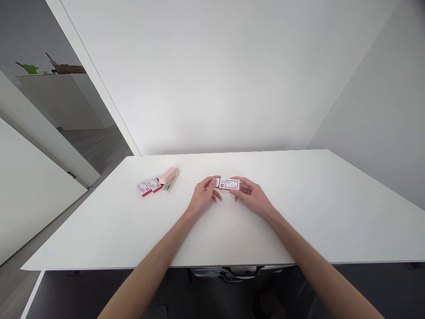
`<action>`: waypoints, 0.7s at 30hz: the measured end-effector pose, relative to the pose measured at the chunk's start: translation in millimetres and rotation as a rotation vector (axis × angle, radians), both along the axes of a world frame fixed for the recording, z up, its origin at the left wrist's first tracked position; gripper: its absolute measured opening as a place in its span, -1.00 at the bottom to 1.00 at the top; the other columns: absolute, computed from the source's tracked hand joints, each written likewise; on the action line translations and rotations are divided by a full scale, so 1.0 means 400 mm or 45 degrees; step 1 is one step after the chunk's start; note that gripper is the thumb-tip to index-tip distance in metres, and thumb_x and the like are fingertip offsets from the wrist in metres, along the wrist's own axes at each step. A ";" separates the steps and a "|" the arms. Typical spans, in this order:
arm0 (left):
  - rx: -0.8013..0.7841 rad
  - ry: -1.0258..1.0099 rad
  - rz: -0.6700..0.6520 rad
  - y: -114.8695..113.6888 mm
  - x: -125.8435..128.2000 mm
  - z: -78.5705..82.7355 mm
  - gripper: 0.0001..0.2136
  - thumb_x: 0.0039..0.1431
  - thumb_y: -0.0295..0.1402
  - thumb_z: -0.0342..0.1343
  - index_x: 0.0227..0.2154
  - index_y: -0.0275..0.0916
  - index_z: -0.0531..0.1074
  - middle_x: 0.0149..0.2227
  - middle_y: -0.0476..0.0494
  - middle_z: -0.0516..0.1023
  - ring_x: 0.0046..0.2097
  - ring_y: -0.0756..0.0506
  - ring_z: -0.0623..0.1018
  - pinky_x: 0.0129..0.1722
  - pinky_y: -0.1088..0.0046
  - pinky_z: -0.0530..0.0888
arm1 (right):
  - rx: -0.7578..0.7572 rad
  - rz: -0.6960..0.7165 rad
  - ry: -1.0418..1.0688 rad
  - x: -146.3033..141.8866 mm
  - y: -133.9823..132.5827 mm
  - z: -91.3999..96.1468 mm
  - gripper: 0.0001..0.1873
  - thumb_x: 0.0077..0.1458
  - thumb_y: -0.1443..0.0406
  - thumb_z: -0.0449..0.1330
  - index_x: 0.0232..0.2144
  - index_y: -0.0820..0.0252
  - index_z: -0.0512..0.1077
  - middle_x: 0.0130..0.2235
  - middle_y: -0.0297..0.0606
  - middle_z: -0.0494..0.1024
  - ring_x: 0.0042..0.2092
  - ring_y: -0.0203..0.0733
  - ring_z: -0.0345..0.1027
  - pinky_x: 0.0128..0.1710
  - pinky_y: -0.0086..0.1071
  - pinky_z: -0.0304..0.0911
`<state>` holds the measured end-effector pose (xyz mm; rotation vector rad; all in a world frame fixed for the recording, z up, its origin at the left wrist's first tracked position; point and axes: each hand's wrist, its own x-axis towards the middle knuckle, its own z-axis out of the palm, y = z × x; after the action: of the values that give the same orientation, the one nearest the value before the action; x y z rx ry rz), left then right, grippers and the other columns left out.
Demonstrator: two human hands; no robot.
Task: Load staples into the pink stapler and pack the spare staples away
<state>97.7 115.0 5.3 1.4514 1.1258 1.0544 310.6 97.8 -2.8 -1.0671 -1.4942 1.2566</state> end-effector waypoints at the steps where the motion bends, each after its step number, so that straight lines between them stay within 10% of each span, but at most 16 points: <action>1: -0.002 -0.004 0.001 0.001 0.001 -0.001 -0.59 0.40 -0.08 0.01 0.08 -0.27 0.48 -0.06 -0.25 0.62 -0.44 -0.01 0.62 -0.48 0.46 0.51 | 0.000 -0.002 -0.006 0.000 -0.001 0.000 -0.48 0.13 0.01 0.36 0.10 -0.03 0.48 0.00 -0.22 0.66 -0.32 -0.20 0.43 -0.08 -0.12 0.39; 13: 0.018 0.143 0.067 -0.014 0.005 0.002 -0.62 0.38 -0.12 0.03 0.08 -0.22 0.53 -0.22 -0.16 0.68 -0.47 0.00 0.59 -0.44 0.46 0.52 | 0.025 0.015 -0.025 -0.001 -0.005 0.003 -0.50 0.15 0.00 0.34 0.09 -0.04 0.47 -0.02 -0.23 0.66 -0.30 -0.17 0.44 -0.10 -0.11 0.39; 21: 0.056 0.224 0.054 -0.015 0.003 -0.006 -0.50 0.39 0.00 0.00 0.16 -0.22 0.53 0.09 -0.27 0.64 -0.43 -0.02 0.63 -0.42 0.43 0.53 | 0.021 0.002 -0.070 -0.006 -0.011 0.003 -0.52 0.17 0.04 0.33 0.11 -0.09 0.46 -0.02 -0.28 0.66 -0.30 -0.19 0.46 -0.11 -0.15 0.40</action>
<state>98.8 108.9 3.0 1.5853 1.2698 1.0009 308.3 93.3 -1.5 -1.0980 -1.5447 1.2223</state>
